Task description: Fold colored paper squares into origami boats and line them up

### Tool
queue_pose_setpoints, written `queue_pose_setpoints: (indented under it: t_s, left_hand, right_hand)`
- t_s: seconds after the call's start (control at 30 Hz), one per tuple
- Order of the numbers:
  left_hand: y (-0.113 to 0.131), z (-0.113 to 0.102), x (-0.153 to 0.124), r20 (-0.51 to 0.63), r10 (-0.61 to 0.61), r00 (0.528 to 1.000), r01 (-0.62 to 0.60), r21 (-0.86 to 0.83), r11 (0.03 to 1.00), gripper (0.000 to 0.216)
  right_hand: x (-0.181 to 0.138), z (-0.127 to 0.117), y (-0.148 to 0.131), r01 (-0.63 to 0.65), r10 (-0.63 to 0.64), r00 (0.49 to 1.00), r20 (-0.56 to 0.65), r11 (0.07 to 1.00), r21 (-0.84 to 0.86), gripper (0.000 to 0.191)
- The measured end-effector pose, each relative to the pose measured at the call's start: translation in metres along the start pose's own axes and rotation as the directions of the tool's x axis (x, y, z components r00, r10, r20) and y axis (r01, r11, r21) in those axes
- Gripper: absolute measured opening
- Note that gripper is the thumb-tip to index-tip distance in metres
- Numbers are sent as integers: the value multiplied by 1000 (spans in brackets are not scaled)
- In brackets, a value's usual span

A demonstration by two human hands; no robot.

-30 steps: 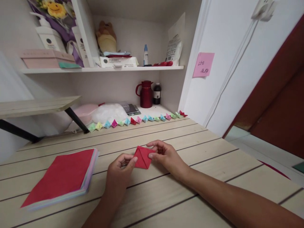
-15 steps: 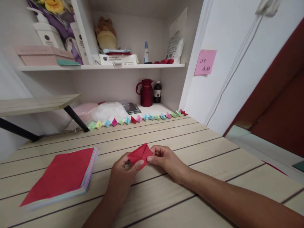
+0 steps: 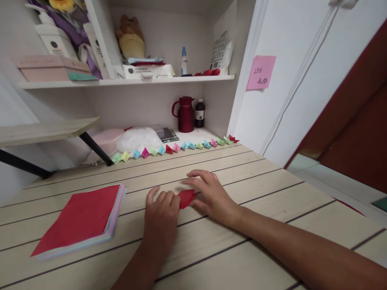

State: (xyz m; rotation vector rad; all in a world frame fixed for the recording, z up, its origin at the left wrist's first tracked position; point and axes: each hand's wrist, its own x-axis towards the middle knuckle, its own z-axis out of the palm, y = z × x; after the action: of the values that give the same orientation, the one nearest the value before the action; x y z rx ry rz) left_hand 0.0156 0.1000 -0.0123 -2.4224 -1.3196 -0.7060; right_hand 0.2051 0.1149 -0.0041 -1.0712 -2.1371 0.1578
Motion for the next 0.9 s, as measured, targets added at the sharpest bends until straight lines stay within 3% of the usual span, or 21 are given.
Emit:
queue_pose_setpoints:
  t_s: [0.13,0.23,0.37,0.5,0.7,0.9]
  left_hand:
    - [2,4,0,87,80,993,-84,37,996,25]
    - [-2,4,-2,157,92,983,-89,-22,996,19]
    - [-10,2,-7,191,12,982,29,-212,977,15]
    - [-17,4,-6,203,-84,975,147,-318,937,11]
    - [-25,12,2,274,-378,884,466,-459,756,23]
    - [-22,12,4,269,-399,877,478,-395,785,22]
  right_hand:
    - [-2,7,0,69,-55,983,173,995,-72,9]
    - [-3,10,3,63,-48,980,194,995,-72,8]
    - [-5,7,13,12,-11,985,172,1000,-8,10]
    - [-6,4,25,-167,137,972,191,975,148,7]
    - [-5,9,27,-243,221,960,169,963,118,4]
    - [-3,11,23,-241,228,960,163,968,64,11]
